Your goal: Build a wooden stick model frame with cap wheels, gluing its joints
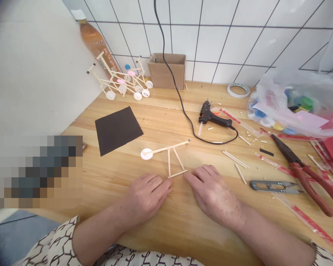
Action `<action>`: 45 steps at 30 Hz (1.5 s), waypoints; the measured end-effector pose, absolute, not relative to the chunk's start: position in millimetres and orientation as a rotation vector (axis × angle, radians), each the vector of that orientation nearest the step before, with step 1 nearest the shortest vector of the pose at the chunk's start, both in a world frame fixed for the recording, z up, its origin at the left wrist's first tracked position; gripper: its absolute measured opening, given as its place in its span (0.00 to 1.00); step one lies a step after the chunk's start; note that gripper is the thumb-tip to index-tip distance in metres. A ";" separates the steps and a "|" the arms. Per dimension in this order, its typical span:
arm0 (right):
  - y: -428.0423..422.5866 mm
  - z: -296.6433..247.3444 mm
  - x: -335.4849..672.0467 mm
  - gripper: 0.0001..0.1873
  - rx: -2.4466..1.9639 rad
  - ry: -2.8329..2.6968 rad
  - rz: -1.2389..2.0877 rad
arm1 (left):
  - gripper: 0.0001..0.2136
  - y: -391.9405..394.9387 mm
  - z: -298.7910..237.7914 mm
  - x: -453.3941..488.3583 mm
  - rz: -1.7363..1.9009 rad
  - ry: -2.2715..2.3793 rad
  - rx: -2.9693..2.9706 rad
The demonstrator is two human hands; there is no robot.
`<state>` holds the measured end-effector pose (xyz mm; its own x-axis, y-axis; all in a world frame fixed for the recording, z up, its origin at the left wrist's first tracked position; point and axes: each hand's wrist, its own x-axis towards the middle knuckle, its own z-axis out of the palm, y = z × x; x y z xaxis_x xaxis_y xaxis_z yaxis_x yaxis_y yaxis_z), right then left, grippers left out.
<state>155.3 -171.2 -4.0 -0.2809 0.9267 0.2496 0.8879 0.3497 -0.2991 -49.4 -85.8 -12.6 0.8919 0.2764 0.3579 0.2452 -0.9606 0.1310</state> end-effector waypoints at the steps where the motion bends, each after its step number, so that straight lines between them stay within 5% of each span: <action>1: -171.4 -4.0 155.2 0.14 -1.598 -2.240 0.144 | 0.06 -85.8 -12.5 -49.3 0.584 0.410 2.977; 45: -169.8 -3.2 152.4 0.13 -1.573 -2.239 0.084 | 0.06 -85.9 -13.0 -50.2 0.632 0.403 2.975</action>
